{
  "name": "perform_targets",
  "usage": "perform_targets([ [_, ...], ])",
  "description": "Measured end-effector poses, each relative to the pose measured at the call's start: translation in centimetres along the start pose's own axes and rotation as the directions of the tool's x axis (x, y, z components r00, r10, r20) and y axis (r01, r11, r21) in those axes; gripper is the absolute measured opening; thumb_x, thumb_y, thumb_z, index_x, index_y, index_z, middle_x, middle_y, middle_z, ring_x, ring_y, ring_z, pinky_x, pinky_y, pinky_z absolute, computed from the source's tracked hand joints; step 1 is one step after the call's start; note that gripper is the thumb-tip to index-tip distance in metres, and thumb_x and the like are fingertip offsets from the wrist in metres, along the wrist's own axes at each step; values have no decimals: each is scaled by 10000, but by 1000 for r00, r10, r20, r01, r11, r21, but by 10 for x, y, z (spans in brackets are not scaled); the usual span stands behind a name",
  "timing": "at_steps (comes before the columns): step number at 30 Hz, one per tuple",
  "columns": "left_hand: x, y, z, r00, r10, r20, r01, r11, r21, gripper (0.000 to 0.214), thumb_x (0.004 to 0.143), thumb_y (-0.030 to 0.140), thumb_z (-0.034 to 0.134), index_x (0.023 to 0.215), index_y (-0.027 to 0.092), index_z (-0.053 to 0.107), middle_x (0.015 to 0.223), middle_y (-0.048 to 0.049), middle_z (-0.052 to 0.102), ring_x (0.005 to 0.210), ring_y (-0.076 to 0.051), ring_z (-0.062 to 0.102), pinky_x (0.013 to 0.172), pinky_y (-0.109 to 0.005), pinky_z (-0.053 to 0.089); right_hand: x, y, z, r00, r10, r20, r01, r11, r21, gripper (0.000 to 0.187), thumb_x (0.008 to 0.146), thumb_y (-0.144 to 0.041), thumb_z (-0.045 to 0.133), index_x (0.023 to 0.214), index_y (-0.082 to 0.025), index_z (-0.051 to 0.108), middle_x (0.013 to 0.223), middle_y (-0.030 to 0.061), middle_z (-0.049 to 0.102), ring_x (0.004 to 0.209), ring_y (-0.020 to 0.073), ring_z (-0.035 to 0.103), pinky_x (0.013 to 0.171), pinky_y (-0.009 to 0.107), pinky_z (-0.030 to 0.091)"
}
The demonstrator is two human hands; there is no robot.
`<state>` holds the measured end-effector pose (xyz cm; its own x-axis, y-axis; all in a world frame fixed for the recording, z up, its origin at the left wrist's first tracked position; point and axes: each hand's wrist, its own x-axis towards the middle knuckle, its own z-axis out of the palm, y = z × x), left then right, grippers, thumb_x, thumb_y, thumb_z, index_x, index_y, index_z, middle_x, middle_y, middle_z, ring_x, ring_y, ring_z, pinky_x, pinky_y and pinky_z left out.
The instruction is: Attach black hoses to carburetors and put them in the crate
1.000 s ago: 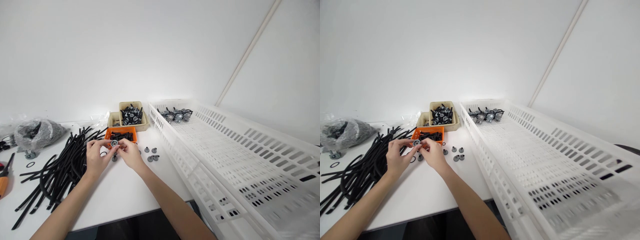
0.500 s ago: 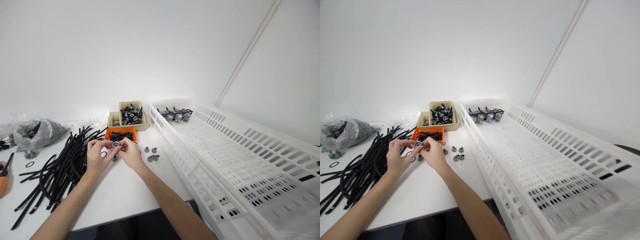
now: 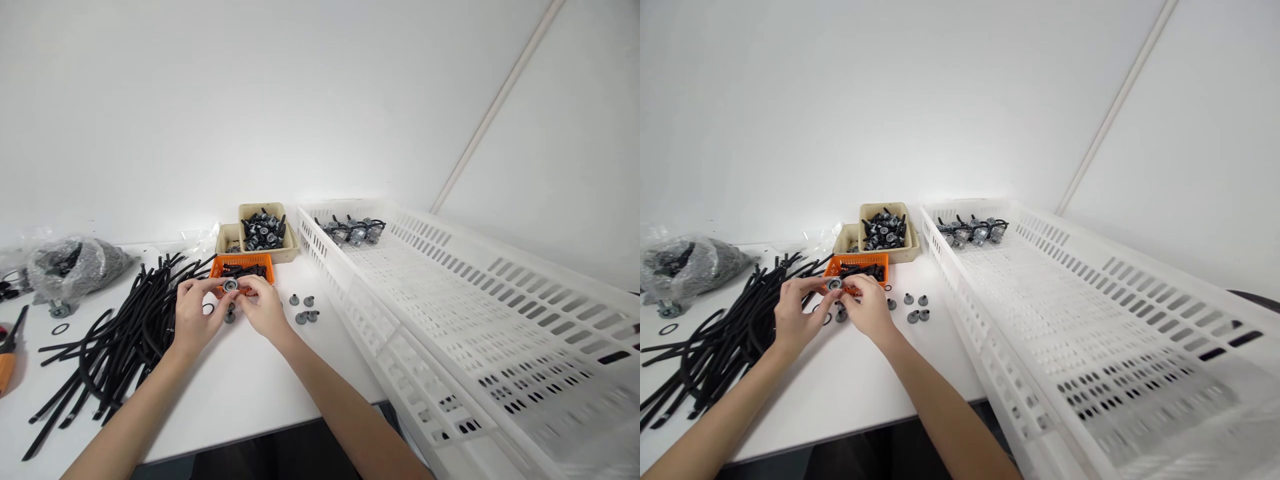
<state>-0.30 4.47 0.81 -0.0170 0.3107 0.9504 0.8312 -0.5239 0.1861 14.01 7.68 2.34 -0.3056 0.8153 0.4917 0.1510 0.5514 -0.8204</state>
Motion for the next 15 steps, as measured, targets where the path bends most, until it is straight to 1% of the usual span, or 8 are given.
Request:
perform_targets([
  [6, -2, 0, 1, 999, 35, 30, -35, 999, -18, 223, 829, 208, 672, 1030, 207, 576, 786, -11, 698, 629, -149, 619, 714, -339, 464, -1, -2, -1, 996, 82, -19, -82, 996, 31, 28, 757, -198, 623, 779, -206, 608, 856, 36, 673, 896, 195, 607, 794, 340, 519],
  [8, -2, 0, 1, 999, 34, 28, -33, 999, -23, 229, 825, 206, 676, 1031, 208, 577, 772, -4, 695, 624, -149, 617, 707, -336, 464, -2, -3, -1, 994, 105, -25, -104, 993, 49, 43, 753, -211, 634, 755, -212, 591, 816, 22, 664, 868, 192, 618, 770, 330, 522],
  [13, -1, 0, 0, 999, 31, 30, -30, 999, -32, 237, 823, 202, 676, 1036, 211, 573, 802, -15, 706, 620, -151, 619, 709, -343, 469, -1, -5, -1, 994, 109, -21, -107, 993, 49, 96, 740, -194, 644, 830, -225, 632, 796, 8, 664, 793, 177, 629, 760, 324, 519],
  [15, -2, 0, 0, 999, 32, 32, -31, 999, -43, 247, 822, 198, 677, 1045, 211, 573, 809, -18, 710, 621, -152, 621, 712, -345, 472, -1, -5, -1, 994, 107, -18, -106, 993, 45, 51, 738, -193, 641, 780, -220, 632, 772, 7, 658, 779, 176, 619, 760, 322, 512],
])
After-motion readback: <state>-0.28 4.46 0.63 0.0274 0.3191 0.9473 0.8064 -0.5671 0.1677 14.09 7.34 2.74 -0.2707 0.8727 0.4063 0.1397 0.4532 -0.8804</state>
